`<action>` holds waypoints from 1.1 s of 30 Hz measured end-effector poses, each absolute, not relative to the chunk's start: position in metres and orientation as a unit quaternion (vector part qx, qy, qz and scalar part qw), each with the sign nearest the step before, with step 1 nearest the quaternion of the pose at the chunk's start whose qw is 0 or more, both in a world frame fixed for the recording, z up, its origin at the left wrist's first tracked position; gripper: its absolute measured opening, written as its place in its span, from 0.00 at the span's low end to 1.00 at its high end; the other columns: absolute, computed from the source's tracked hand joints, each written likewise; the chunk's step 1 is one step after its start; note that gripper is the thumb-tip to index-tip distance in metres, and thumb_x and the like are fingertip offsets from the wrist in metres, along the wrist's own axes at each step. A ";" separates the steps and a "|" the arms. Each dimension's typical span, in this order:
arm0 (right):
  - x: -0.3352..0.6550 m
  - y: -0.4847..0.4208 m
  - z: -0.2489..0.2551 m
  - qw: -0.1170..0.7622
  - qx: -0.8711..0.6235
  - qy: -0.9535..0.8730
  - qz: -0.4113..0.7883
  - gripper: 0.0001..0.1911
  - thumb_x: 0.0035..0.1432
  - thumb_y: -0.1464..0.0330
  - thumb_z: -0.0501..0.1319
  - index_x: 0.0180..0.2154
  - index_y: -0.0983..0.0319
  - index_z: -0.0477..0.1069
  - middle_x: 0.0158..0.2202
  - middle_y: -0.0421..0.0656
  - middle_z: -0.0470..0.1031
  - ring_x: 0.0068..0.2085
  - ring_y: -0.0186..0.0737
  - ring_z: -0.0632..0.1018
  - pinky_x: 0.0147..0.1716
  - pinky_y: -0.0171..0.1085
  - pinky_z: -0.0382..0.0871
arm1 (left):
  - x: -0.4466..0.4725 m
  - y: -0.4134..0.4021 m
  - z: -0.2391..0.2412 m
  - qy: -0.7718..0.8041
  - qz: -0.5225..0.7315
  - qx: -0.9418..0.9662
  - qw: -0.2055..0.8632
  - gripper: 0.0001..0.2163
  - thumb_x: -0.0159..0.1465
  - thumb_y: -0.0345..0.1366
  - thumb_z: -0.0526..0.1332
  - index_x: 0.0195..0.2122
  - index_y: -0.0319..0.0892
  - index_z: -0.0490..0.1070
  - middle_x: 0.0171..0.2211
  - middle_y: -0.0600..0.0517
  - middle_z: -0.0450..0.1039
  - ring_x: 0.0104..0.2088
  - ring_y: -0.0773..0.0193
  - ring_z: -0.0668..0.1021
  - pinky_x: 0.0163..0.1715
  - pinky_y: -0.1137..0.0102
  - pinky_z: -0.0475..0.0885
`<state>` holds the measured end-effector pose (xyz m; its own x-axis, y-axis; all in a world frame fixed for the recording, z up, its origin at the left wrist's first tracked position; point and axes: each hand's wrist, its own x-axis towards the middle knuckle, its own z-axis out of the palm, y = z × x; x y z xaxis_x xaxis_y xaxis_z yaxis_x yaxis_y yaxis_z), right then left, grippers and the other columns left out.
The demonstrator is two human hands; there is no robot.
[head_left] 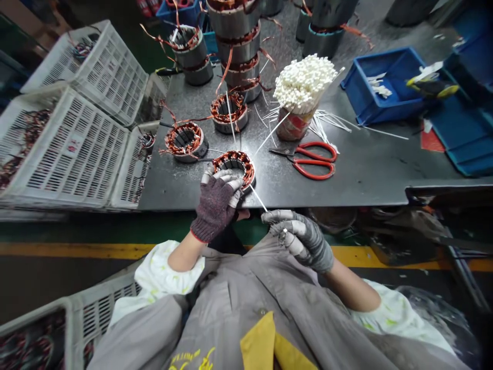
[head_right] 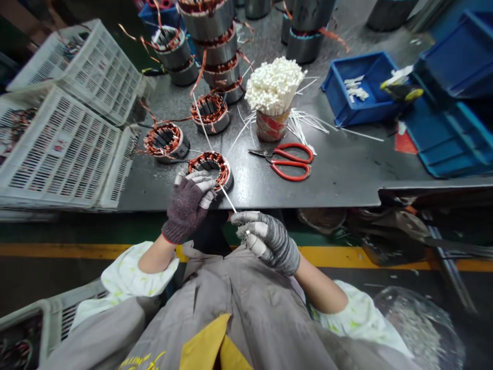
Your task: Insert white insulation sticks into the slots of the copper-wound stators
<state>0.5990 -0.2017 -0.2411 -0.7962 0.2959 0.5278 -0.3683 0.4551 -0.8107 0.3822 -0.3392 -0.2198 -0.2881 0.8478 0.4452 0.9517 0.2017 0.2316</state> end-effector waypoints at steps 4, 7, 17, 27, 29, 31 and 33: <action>0.595 -0.205 -0.241 0.309 0.013 -0.807 0.502 0.09 0.70 0.70 0.55 0.43 0.56 0.74 0.48 0.46 0.83 0.47 0.40 0.84 0.46 0.40 0.82 | 0.383 -0.338 -0.220 -0.774 -0.224 -0.581 0.116 0.11 0.71 0.39 0.56 0.50 0.44 0.74 0.50 0.45 0.80 0.59 0.51 0.76 0.65 0.46 0.61; 0.586 -0.205 -0.238 0.297 0.011 -0.820 0.489 0.08 0.69 0.71 0.56 0.42 0.57 0.74 0.48 0.47 0.83 0.46 0.39 0.85 0.45 0.38 0.81 | 0.385 -0.337 -0.218 -0.772 -0.220 -0.583 0.128 0.11 0.71 0.38 0.55 0.50 0.43 0.73 0.49 0.45 0.80 0.58 0.51 0.77 0.65 0.47 0.61; 0.579 -0.209 -0.233 0.345 -0.022 -0.832 0.434 0.09 0.68 0.72 0.57 0.42 0.56 0.74 0.44 0.45 0.84 0.44 0.40 0.85 0.42 0.39 0.82 | 0.385 -0.338 -0.215 -0.768 -0.208 -0.594 0.119 0.13 0.69 0.40 0.58 0.52 0.43 0.72 0.50 0.45 0.79 0.59 0.50 0.76 0.66 0.47 0.62; 0.580 -0.215 -0.242 0.336 -0.021 -0.830 0.444 0.08 0.67 0.72 0.58 0.44 0.56 0.74 0.47 0.45 0.83 0.46 0.40 0.85 0.45 0.40 0.82 | 0.385 -0.337 -0.217 -0.767 -0.233 -0.589 0.107 0.14 0.67 0.40 0.61 0.52 0.43 0.73 0.49 0.45 0.79 0.58 0.48 0.77 0.67 0.44 0.59; 0.578 -0.214 -0.239 0.335 -0.019 -0.836 0.434 0.08 0.67 0.71 0.58 0.44 0.56 0.75 0.46 0.46 0.83 0.45 0.41 0.85 0.45 0.41 0.82 | 0.385 -0.337 -0.217 -0.770 -0.227 -0.586 0.109 0.14 0.67 0.40 0.60 0.52 0.43 0.73 0.49 0.45 0.79 0.58 0.48 0.77 0.66 0.44 0.60; 0.579 -0.214 -0.235 0.332 -0.025 -0.839 0.429 0.08 0.67 0.72 0.58 0.42 0.56 0.75 0.45 0.46 0.84 0.45 0.41 0.85 0.44 0.40 0.82 | 0.385 -0.337 -0.217 -0.768 -0.222 -0.589 0.118 0.13 0.68 0.39 0.59 0.52 0.43 0.73 0.49 0.44 0.79 0.58 0.48 0.77 0.65 0.45 0.61; 0.581 -0.214 -0.234 0.333 -0.027 -0.841 0.426 0.08 0.67 0.73 0.58 0.41 0.56 0.74 0.44 0.46 0.84 0.44 0.40 0.85 0.43 0.39 0.82 | 0.386 -0.337 -0.216 -0.762 -0.223 -0.595 0.127 0.13 0.68 0.39 0.58 0.52 0.42 0.72 0.49 0.44 0.79 0.57 0.49 0.77 0.65 0.46 0.62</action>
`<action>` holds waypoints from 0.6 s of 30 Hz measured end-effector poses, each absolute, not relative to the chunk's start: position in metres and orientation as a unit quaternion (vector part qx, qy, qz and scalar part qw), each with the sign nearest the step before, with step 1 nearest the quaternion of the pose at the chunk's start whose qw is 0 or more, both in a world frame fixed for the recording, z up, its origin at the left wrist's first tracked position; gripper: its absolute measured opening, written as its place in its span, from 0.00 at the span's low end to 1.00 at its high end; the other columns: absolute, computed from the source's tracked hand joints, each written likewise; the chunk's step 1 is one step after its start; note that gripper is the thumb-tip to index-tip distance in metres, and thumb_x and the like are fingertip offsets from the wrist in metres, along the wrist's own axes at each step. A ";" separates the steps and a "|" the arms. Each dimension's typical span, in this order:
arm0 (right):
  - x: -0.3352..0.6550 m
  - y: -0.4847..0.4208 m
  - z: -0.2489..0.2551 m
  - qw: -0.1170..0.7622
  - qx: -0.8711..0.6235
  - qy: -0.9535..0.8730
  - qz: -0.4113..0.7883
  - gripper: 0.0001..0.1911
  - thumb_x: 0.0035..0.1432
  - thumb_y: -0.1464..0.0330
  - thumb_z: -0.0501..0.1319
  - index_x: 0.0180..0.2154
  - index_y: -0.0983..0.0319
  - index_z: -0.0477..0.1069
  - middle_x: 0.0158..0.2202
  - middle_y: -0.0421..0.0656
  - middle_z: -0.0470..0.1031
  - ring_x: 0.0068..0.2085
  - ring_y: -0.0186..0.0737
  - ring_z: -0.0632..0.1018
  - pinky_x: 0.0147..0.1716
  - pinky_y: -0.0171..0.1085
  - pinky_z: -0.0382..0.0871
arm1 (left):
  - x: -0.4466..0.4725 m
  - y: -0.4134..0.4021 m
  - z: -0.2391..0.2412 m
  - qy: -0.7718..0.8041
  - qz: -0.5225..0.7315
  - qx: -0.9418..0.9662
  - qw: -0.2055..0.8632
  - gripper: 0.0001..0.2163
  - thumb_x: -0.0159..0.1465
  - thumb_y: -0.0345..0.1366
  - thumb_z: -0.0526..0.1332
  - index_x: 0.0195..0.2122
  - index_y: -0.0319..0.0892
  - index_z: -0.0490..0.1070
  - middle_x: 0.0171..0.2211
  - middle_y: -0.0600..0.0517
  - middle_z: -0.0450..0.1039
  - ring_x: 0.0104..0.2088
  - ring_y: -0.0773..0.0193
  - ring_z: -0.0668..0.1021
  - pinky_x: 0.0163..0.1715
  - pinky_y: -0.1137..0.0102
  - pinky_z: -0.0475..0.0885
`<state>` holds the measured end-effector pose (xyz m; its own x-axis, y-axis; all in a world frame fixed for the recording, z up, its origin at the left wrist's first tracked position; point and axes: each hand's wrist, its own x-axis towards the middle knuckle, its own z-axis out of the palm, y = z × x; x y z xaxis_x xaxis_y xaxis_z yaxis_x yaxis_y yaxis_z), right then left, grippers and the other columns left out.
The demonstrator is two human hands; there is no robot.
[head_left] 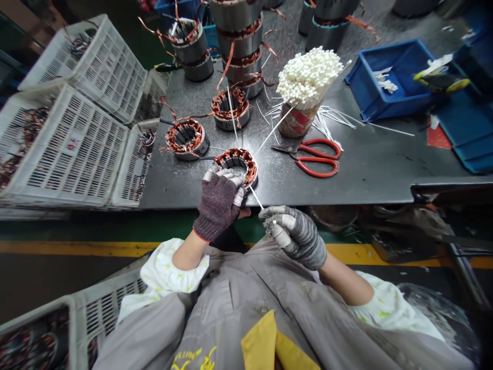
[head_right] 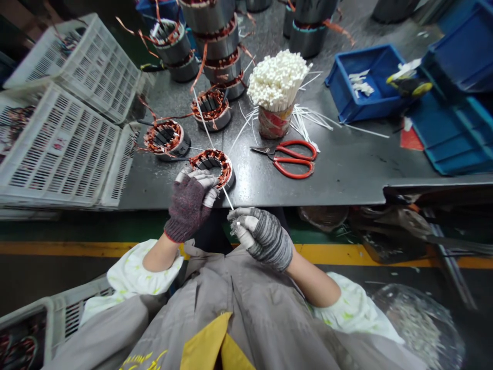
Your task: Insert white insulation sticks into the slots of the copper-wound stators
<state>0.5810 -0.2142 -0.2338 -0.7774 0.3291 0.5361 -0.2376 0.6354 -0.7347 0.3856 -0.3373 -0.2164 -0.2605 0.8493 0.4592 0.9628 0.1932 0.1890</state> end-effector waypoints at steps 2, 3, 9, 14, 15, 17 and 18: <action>0.582 -0.215 -0.235 0.333 -0.025 -0.843 0.423 0.07 0.67 0.73 0.58 0.41 0.57 0.74 0.43 0.46 0.84 0.43 0.40 0.85 0.42 0.38 0.82 | 0.385 -0.337 -0.217 -0.758 -0.227 -0.598 0.128 0.13 0.68 0.39 0.59 0.52 0.43 0.72 0.49 0.44 0.79 0.57 0.49 0.77 0.66 0.46 0.61; 0.582 -0.215 -0.236 0.330 -0.022 -0.844 0.422 0.07 0.67 0.73 0.58 0.41 0.57 0.74 0.44 0.47 0.84 0.43 0.40 0.85 0.42 0.38 0.82 | 0.385 -0.337 -0.217 -0.758 -0.227 -0.598 0.128 0.14 0.67 0.39 0.60 0.52 0.43 0.72 0.49 0.44 0.79 0.57 0.49 0.77 0.66 0.46 0.61; 0.576 -0.214 -0.236 0.327 -0.012 -0.846 0.421 0.07 0.67 0.73 0.58 0.41 0.59 0.75 0.44 0.46 0.84 0.43 0.39 0.85 0.44 0.37 0.81 | 0.385 -0.337 -0.219 -0.749 -0.227 -0.602 0.159 0.13 0.68 0.39 0.58 0.52 0.41 0.72 0.48 0.44 0.79 0.56 0.50 0.77 0.64 0.48 0.63; 0.578 -0.213 -0.230 0.340 -0.011 -0.850 0.403 0.08 0.67 0.73 0.58 0.41 0.58 0.75 0.42 0.46 0.84 0.41 0.39 0.85 0.43 0.37 0.81 | 0.385 -0.337 -0.219 -0.760 -0.214 -0.597 0.143 0.13 0.69 0.39 0.57 0.52 0.43 0.72 0.49 0.46 0.79 0.57 0.50 0.77 0.65 0.48 0.62; 0.578 -0.212 -0.230 0.341 -0.012 -0.851 0.400 0.08 0.67 0.73 0.58 0.42 0.58 0.75 0.42 0.46 0.84 0.41 0.39 0.85 0.43 0.37 0.81 | 0.385 -0.337 -0.219 -0.762 -0.213 -0.595 0.136 0.13 0.68 0.39 0.58 0.52 0.43 0.72 0.49 0.46 0.79 0.58 0.50 0.77 0.65 0.48 0.62; 0.579 -0.212 -0.231 0.340 -0.014 -0.852 0.397 0.08 0.67 0.73 0.58 0.42 0.58 0.75 0.42 0.46 0.84 0.41 0.39 0.85 0.42 0.37 0.81 | 0.385 -0.337 -0.218 -0.765 -0.217 -0.593 0.128 0.13 0.68 0.39 0.58 0.52 0.44 0.72 0.49 0.46 0.79 0.58 0.50 0.76 0.65 0.47 0.62; 0.579 -0.212 -0.231 0.340 -0.017 -0.853 0.397 0.08 0.67 0.73 0.58 0.42 0.59 0.75 0.42 0.46 0.84 0.41 0.39 0.85 0.42 0.37 0.81 | 0.385 -0.337 -0.218 -0.765 -0.220 -0.592 0.125 0.13 0.68 0.39 0.58 0.52 0.44 0.72 0.49 0.46 0.79 0.58 0.50 0.76 0.65 0.47 0.61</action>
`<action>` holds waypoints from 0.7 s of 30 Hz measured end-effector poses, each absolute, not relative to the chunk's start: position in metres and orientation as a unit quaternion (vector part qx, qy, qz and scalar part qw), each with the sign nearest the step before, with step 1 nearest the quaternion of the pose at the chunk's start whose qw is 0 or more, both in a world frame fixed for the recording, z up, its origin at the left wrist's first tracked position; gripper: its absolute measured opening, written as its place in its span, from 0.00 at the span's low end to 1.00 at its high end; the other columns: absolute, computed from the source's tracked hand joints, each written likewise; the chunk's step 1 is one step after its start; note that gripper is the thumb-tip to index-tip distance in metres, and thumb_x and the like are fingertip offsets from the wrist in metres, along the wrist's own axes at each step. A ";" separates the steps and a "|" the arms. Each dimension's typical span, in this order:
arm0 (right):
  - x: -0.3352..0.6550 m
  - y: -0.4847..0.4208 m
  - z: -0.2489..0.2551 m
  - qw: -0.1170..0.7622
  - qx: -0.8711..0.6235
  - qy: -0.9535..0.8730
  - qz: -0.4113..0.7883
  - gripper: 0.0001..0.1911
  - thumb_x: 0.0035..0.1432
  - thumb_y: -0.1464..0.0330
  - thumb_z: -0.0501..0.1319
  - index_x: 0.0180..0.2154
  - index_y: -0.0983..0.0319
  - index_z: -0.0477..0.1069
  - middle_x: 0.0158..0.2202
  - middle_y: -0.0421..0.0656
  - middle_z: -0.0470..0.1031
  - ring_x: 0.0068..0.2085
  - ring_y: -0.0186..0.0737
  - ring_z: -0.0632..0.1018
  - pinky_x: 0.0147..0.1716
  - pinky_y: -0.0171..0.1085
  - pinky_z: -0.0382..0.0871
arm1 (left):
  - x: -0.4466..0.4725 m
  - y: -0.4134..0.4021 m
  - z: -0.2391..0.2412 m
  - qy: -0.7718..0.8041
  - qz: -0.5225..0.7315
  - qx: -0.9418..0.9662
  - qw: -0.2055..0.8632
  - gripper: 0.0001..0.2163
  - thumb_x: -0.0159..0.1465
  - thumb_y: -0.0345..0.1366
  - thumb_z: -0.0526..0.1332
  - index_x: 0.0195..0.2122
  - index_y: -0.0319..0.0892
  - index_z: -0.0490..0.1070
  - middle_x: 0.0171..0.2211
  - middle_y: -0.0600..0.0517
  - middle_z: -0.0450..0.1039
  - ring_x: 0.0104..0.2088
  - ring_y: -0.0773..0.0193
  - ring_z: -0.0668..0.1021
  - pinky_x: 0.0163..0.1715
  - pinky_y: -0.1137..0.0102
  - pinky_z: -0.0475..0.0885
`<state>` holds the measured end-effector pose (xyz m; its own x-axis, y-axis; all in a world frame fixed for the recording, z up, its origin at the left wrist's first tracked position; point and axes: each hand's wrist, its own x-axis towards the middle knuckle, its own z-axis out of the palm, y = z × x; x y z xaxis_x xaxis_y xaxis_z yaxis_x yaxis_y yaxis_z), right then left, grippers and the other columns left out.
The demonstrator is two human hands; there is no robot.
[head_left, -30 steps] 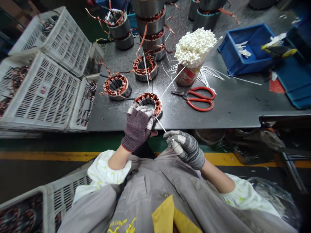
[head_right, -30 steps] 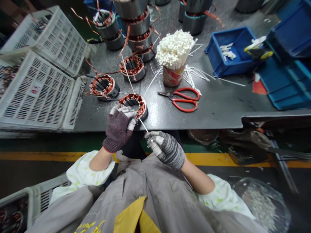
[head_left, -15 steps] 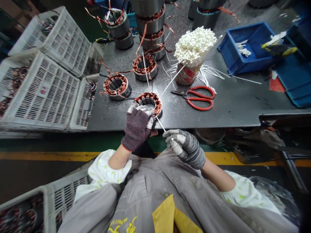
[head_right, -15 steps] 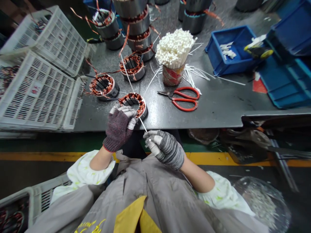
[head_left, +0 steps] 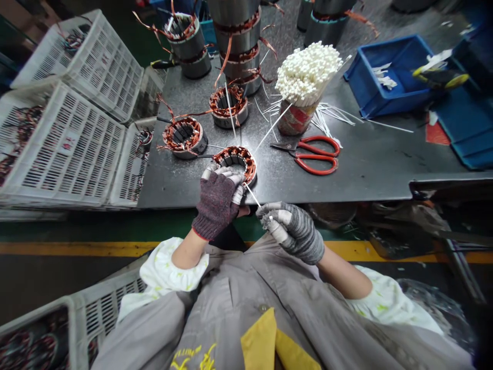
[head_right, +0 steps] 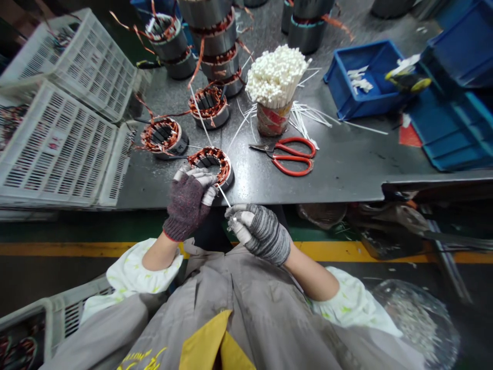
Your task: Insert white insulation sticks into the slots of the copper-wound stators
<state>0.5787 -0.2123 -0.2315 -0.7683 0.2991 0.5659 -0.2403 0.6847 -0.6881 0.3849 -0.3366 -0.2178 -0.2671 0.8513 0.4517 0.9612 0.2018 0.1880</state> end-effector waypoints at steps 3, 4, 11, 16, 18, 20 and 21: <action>0.580 -0.212 -0.234 0.327 -0.034 -0.854 0.402 0.08 0.67 0.72 0.57 0.40 0.59 0.75 0.41 0.47 0.84 0.40 0.39 0.85 0.40 0.36 0.81 | 0.386 -0.336 -0.217 -0.766 -0.228 -0.589 0.118 0.12 0.69 0.39 0.58 0.51 0.43 0.72 0.50 0.45 0.79 0.58 0.50 0.76 0.66 0.46 0.61; 0.580 -0.212 -0.234 0.323 -0.038 -0.854 0.405 0.08 0.67 0.72 0.57 0.40 0.59 0.75 0.41 0.46 0.84 0.40 0.39 0.85 0.39 0.36 0.81 | 0.386 -0.336 -0.217 -0.766 -0.230 -0.589 0.117 0.12 0.69 0.39 0.58 0.51 0.43 0.72 0.50 0.45 0.79 0.58 0.50 0.76 0.66 0.46 0.60; 0.578 -0.215 -0.236 0.336 -0.027 -0.847 0.411 0.08 0.67 0.72 0.58 0.41 0.59 0.76 0.42 0.46 0.84 0.41 0.39 0.85 0.41 0.36 0.81 | 0.385 -0.337 -0.219 -0.758 -0.237 -0.594 0.127 0.13 0.68 0.38 0.59 0.52 0.43 0.72 0.49 0.45 0.79 0.57 0.49 0.77 0.66 0.45 0.61; 0.555 -0.210 -0.237 0.338 -0.021 -0.842 0.421 0.09 0.68 0.70 0.57 0.41 0.59 0.77 0.43 0.46 0.84 0.42 0.39 0.85 0.44 0.37 0.80 | 0.387 -0.336 -0.218 -0.758 -0.240 -0.589 0.147 0.14 0.70 0.37 0.57 0.54 0.42 0.71 0.50 0.45 0.79 0.57 0.51 0.77 0.66 0.48 0.62; 0.542 -0.205 -0.240 0.336 -0.025 -0.836 0.433 0.10 0.69 0.69 0.57 0.41 0.59 0.78 0.44 0.47 0.84 0.44 0.40 0.84 0.47 0.38 0.80 | 0.388 -0.336 -0.219 -0.752 -0.246 -0.588 0.168 0.16 0.69 0.38 0.58 0.57 0.41 0.69 0.52 0.44 0.79 0.57 0.50 0.77 0.66 0.49 0.62; 0.531 -0.201 -0.245 0.332 -0.036 -0.827 0.453 0.12 0.70 0.67 0.56 0.40 0.59 0.78 0.46 0.47 0.83 0.47 0.41 0.84 0.49 0.40 0.80 | 0.388 -0.335 -0.222 -0.745 -0.255 -0.587 0.189 0.19 0.69 0.38 0.59 0.60 0.41 0.67 0.53 0.44 0.78 0.57 0.50 0.77 0.66 0.49 0.62; 0.527 -0.199 -0.247 0.331 -0.040 -0.818 0.470 0.12 0.70 0.65 0.56 0.40 0.59 0.79 0.46 0.47 0.83 0.47 0.41 0.84 0.49 0.40 0.80 | 0.389 -0.335 -0.224 -0.744 -0.262 -0.582 0.197 0.19 0.69 0.38 0.59 0.61 0.42 0.67 0.53 0.44 0.78 0.58 0.50 0.77 0.66 0.50 0.62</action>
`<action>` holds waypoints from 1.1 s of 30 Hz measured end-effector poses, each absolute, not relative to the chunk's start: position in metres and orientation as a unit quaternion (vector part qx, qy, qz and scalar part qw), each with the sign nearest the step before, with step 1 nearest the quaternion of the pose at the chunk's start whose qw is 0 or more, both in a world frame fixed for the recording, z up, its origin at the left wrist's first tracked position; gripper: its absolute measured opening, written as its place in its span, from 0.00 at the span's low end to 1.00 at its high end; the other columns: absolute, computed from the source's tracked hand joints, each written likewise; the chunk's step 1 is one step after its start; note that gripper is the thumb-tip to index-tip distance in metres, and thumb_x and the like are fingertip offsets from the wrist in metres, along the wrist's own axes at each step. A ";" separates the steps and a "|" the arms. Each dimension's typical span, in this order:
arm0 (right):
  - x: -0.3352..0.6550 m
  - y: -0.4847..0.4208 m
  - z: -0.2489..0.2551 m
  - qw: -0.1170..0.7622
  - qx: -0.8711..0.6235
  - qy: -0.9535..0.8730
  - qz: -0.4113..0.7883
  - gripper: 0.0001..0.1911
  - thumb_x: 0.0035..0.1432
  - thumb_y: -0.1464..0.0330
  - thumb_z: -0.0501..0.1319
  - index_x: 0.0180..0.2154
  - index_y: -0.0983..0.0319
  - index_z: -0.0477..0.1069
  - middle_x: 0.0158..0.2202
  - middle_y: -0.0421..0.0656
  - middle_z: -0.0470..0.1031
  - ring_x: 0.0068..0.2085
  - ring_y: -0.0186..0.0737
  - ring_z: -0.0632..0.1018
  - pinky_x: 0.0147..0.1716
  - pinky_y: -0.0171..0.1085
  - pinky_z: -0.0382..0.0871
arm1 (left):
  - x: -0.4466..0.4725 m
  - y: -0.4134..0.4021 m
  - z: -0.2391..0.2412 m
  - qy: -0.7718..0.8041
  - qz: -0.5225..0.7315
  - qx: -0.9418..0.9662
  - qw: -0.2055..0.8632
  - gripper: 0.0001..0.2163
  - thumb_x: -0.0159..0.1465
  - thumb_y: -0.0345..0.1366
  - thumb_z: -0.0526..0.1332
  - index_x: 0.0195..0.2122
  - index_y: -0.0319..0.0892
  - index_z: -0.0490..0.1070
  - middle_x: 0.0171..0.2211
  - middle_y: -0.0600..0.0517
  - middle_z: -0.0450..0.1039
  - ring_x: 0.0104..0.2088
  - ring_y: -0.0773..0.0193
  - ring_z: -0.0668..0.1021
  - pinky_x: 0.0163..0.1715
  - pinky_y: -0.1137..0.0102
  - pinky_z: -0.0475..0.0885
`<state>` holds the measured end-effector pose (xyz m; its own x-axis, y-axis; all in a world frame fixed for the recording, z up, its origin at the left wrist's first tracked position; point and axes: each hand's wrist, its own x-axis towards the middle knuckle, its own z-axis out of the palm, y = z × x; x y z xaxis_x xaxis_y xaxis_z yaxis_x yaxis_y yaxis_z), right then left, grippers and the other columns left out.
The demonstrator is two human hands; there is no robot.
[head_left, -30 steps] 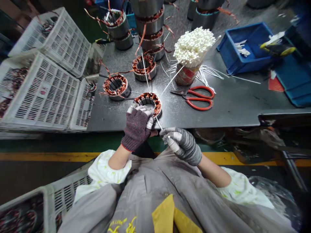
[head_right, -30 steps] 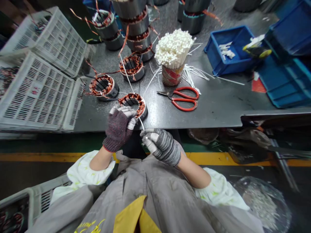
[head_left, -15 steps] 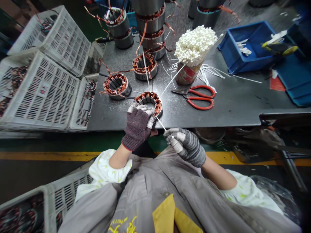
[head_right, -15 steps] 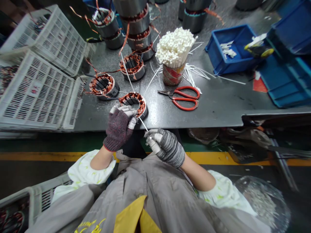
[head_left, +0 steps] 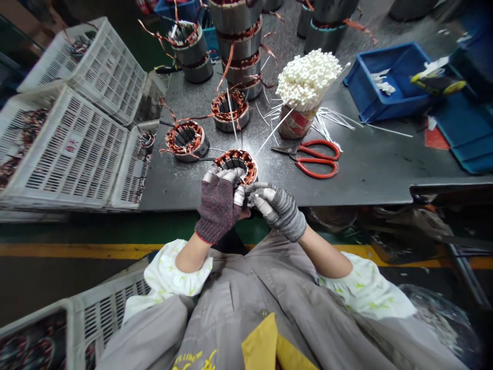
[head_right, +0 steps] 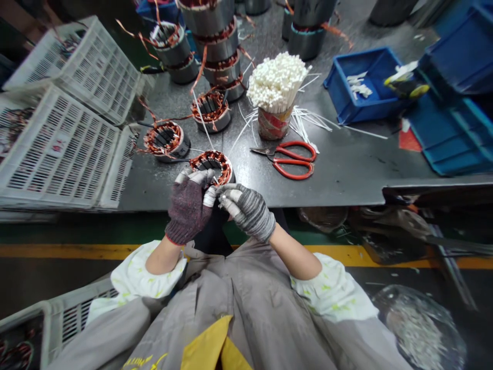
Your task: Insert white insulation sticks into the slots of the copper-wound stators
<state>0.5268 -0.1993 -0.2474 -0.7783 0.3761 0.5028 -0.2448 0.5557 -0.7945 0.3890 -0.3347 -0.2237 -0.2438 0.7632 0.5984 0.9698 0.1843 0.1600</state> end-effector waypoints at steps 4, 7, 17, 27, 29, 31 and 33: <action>0.520 -0.198 -0.254 0.314 -0.076 -0.736 0.595 0.14 0.69 0.57 0.59 0.39 0.57 0.80 0.42 0.45 0.83 0.43 0.41 0.84 0.45 0.41 0.80 | 0.392 -0.333 -0.231 -0.784 -0.304 -0.504 0.197 0.20 0.69 0.39 0.59 0.61 0.42 0.68 0.55 0.43 0.77 0.61 0.50 0.74 0.65 0.53 0.65; 0.519 -0.199 -0.251 0.290 -0.183 -0.663 0.666 0.14 0.63 0.54 0.65 0.38 0.57 0.79 0.33 0.41 0.82 0.34 0.40 0.82 0.36 0.39 0.80 | 0.396 -0.330 -0.231 -0.796 -0.340 -0.468 0.176 0.16 0.69 0.42 0.60 0.56 0.44 0.73 0.52 0.46 0.79 0.59 0.52 0.76 0.65 0.54 0.65; 0.515 -0.199 -0.233 0.225 -0.233 -0.629 0.706 0.14 0.55 0.55 0.69 0.31 0.59 0.76 0.26 0.39 0.79 0.28 0.38 0.79 0.31 0.39 0.78 | 0.400 -0.327 -0.217 -0.753 -0.306 -0.546 0.201 0.12 0.69 0.36 0.59 0.52 0.46 0.77 0.45 0.49 0.83 0.51 0.55 0.80 0.58 0.53 0.65; 0.516 -0.192 -0.239 0.244 -0.211 -0.651 0.687 0.14 0.55 0.56 0.70 0.32 0.59 0.76 0.30 0.40 0.81 0.32 0.40 0.81 0.34 0.40 0.79 | 0.398 -0.331 -0.216 -0.771 -0.276 -0.553 0.151 0.14 0.70 0.37 0.57 0.54 0.47 0.77 0.47 0.49 0.83 0.54 0.54 0.79 0.61 0.52 0.62; 0.516 -0.193 -0.238 0.224 -0.207 -0.657 0.689 0.14 0.55 0.55 0.70 0.32 0.58 0.76 0.29 0.40 0.81 0.31 0.40 0.81 0.33 0.40 0.80 | 0.399 -0.330 -0.214 -0.775 -0.260 -0.557 0.150 0.15 0.70 0.37 0.57 0.55 0.47 0.76 0.46 0.48 0.83 0.54 0.53 0.79 0.61 0.52 0.62; 0.515 -0.194 -0.236 0.221 -0.209 -0.656 0.690 0.14 0.55 0.55 0.70 0.33 0.58 0.76 0.29 0.40 0.81 0.31 0.40 0.81 0.33 0.40 0.80 | 0.400 -0.330 -0.212 -0.781 -0.248 -0.553 0.152 0.15 0.70 0.37 0.56 0.54 0.47 0.77 0.46 0.48 0.83 0.54 0.53 0.79 0.60 0.52 0.62; 0.513 -0.195 -0.236 0.224 -0.208 -0.649 0.697 0.14 0.55 0.55 0.70 0.33 0.59 0.76 0.28 0.40 0.81 0.29 0.40 0.80 0.31 0.40 0.79 | 0.400 -0.329 -0.212 -0.783 -0.247 -0.551 0.152 0.15 0.70 0.37 0.56 0.54 0.47 0.77 0.47 0.48 0.83 0.53 0.53 0.79 0.58 0.52 0.62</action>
